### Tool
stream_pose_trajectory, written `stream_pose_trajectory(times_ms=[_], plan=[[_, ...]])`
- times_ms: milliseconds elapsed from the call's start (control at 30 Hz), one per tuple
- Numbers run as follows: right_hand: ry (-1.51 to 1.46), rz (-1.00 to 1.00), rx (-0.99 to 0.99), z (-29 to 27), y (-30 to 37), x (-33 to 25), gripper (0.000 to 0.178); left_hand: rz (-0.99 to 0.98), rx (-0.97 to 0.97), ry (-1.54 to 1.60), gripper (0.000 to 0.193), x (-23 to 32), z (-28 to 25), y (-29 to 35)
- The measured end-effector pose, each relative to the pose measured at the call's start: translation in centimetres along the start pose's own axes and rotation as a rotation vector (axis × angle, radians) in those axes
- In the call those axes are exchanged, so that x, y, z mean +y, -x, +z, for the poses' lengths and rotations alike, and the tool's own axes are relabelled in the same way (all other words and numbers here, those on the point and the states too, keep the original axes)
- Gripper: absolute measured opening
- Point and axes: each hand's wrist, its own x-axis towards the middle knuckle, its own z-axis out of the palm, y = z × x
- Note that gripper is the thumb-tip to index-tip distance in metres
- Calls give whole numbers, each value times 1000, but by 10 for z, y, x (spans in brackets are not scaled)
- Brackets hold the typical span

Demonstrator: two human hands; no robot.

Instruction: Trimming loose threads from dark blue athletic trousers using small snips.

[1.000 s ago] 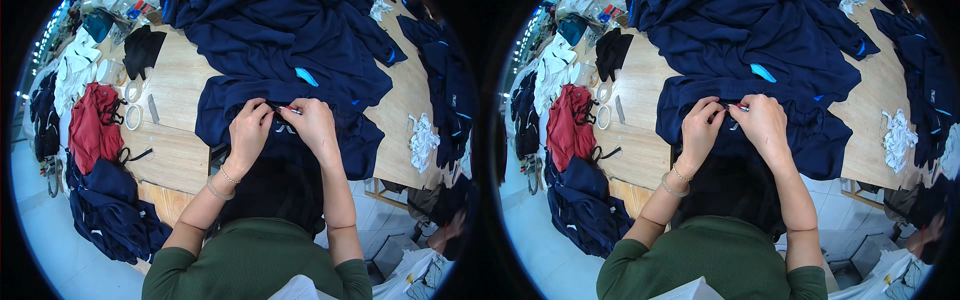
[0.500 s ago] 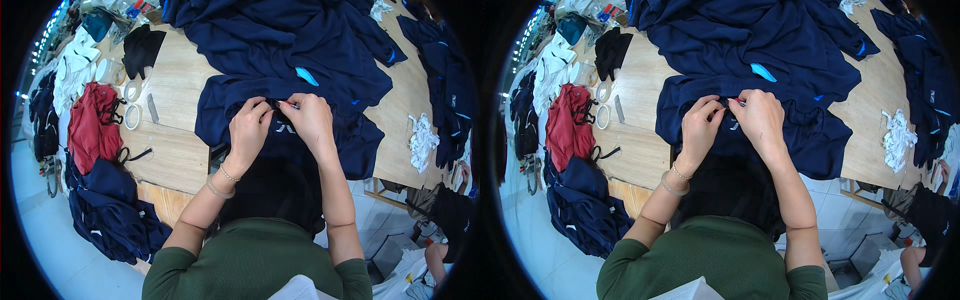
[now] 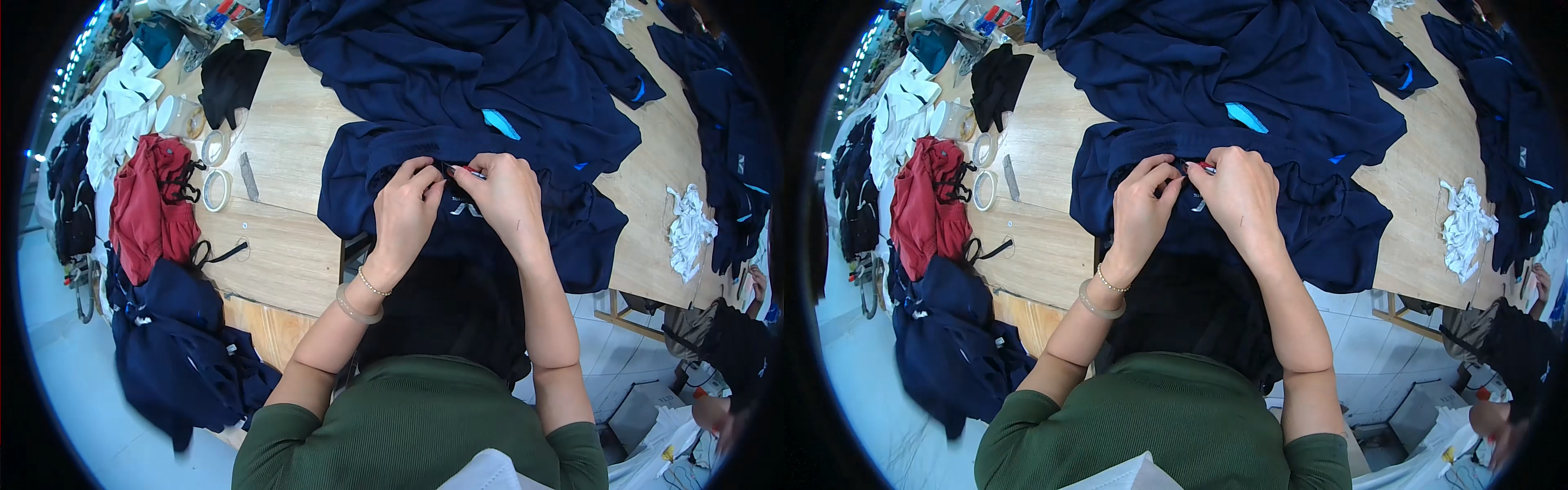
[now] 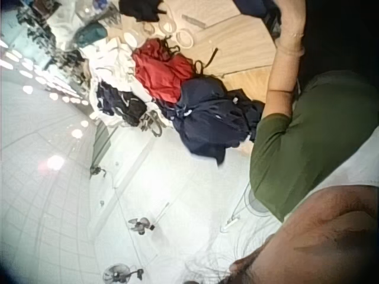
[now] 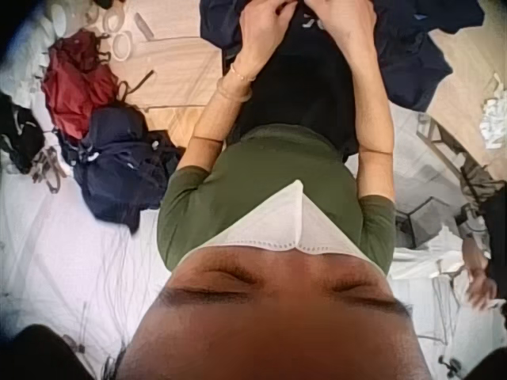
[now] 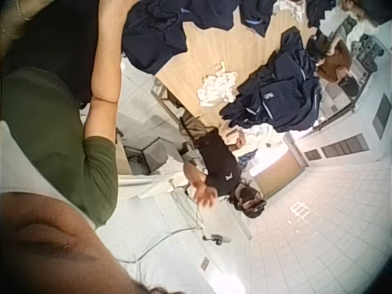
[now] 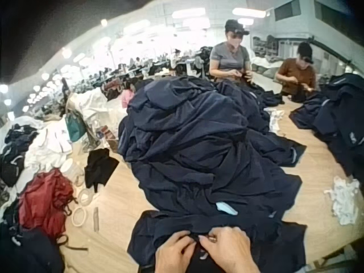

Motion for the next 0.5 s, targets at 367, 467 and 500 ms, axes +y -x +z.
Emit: stream_pose_trajectory(times_ms=[367,467,500], plan=[[2,33,-25,-2,0,1,29,-7,-16,4,7,-1,-1,0],[2,47,-43,-4,1,0,29,-26,-13,27,7,-1,-1,0],[-11,31,-27,-5,2,1,29,-27,-17,31,7,-1,-1,0]])
